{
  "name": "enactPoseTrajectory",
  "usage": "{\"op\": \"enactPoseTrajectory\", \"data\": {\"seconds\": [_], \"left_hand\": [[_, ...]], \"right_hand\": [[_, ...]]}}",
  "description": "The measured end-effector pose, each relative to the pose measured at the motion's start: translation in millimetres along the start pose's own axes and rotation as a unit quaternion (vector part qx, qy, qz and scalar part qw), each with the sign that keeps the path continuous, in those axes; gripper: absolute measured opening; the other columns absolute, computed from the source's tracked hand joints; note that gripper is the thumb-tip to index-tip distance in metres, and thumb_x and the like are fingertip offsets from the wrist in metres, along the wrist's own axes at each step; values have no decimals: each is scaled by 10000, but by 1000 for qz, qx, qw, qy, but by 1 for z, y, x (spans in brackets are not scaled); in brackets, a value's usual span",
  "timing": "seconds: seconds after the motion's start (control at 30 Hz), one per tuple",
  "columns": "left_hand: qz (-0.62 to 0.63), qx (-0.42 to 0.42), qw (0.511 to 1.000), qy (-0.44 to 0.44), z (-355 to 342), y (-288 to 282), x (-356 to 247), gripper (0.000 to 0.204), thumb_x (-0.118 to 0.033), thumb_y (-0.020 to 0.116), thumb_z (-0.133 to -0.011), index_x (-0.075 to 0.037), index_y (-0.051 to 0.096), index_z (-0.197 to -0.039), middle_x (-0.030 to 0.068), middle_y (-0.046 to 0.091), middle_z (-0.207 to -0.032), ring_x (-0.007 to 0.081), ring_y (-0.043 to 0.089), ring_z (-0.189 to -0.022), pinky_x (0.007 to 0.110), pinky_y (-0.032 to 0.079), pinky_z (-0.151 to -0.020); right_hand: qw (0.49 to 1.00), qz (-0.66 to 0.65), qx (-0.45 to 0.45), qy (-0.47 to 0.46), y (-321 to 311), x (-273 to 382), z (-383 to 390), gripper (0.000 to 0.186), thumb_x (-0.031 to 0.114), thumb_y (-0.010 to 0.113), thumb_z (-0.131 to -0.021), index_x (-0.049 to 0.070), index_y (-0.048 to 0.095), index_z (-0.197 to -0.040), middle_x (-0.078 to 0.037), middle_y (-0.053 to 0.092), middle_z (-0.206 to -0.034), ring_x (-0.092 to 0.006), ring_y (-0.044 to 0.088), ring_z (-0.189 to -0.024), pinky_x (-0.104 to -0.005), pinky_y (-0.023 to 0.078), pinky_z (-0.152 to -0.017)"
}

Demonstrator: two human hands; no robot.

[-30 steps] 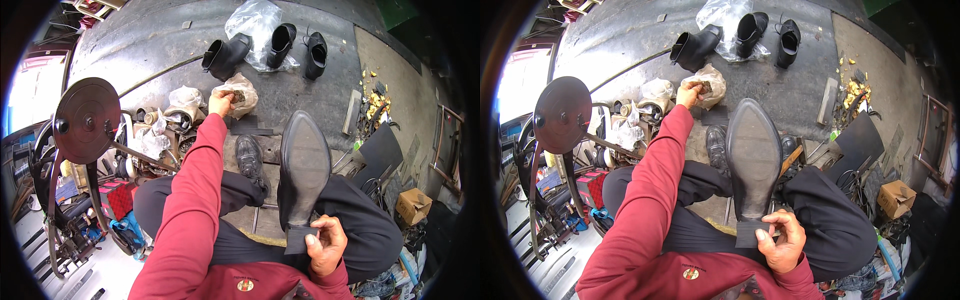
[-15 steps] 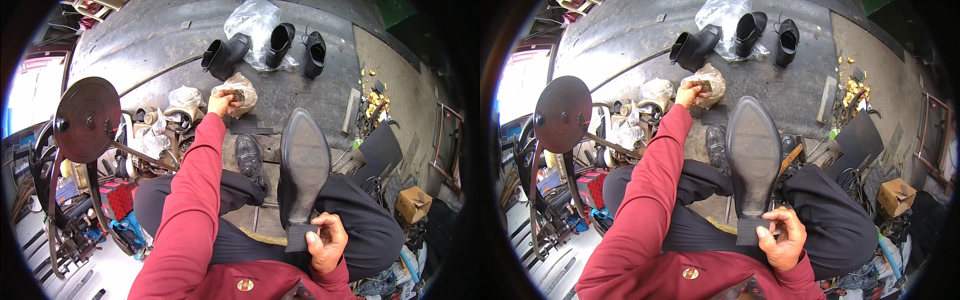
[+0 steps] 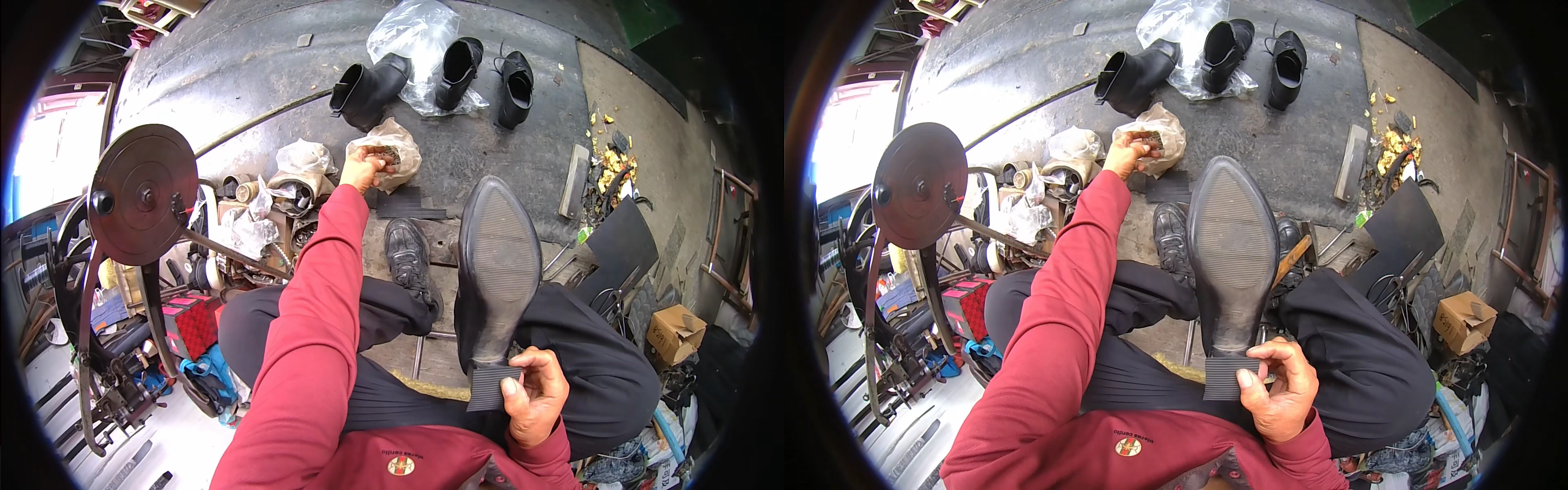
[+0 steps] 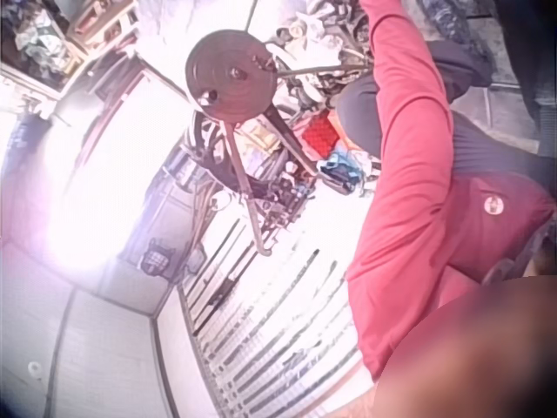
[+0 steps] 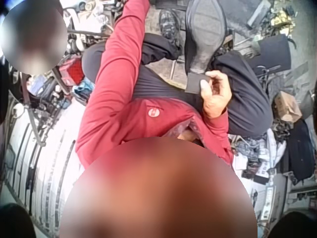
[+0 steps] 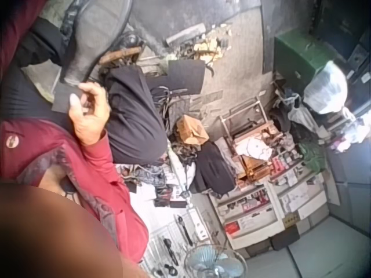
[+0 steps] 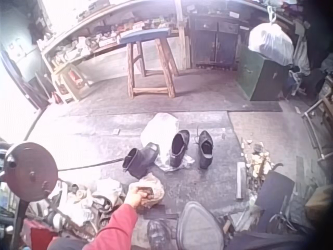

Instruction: The person is repairing a black shoe by attaching a new heel. They use a hammer to drive nails into the heel and repeatedly check the fit and alignment.

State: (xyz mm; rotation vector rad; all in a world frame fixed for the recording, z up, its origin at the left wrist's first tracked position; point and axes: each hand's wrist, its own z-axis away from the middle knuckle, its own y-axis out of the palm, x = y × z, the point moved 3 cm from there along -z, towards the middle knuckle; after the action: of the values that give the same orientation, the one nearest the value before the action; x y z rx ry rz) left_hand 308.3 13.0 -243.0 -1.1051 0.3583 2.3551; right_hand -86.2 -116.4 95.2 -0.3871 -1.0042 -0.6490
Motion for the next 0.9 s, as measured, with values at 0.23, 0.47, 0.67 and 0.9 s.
{"op": "enactPoseTrajectory", "data": {"seconds": [0.23,0.47,0.67,0.9], "left_hand": [[7,26,1000,1,-1,-3,1,394,-50,624,-972,21,593,-1359,176,755,-1214,244,790,-1016,249,508,-539],[1,-15,1000,10,1,-3,-1,292,-38,647,-1003,25,641,-1289,161,771,-1129,253,800,-974,272,570,-557],[-215,-170,958,83,-13,1,7,207,-56,713,-971,14,780,-1154,135,805,-968,218,797,-762,322,621,-672],[-211,-151,962,84,-22,1,17,219,-110,700,-990,-23,797,-1167,119,814,-995,203,786,-767,317,593,-652]], "right_hand": [[1000,-3,-3,-8,0,0,0,294,57,826,-836,6,674,-1083,-39,613,-969,-92,510,-766,-237,442,-724],[1000,-7,-3,-1,0,-2,1,293,61,830,-836,5,676,-1079,-39,608,-983,-93,507,-771,-240,439,-724],[1000,-7,-9,1,-1,-3,1,309,96,842,-829,1,675,-1070,-37,606,-954,-95,504,-770,-237,433,-707],[1000,3,-1,-4,-1,-1,0,314,103,845,-826,3,672,-1068,-37,606,-934,-97,510,-773,-234,430,-687]]}}
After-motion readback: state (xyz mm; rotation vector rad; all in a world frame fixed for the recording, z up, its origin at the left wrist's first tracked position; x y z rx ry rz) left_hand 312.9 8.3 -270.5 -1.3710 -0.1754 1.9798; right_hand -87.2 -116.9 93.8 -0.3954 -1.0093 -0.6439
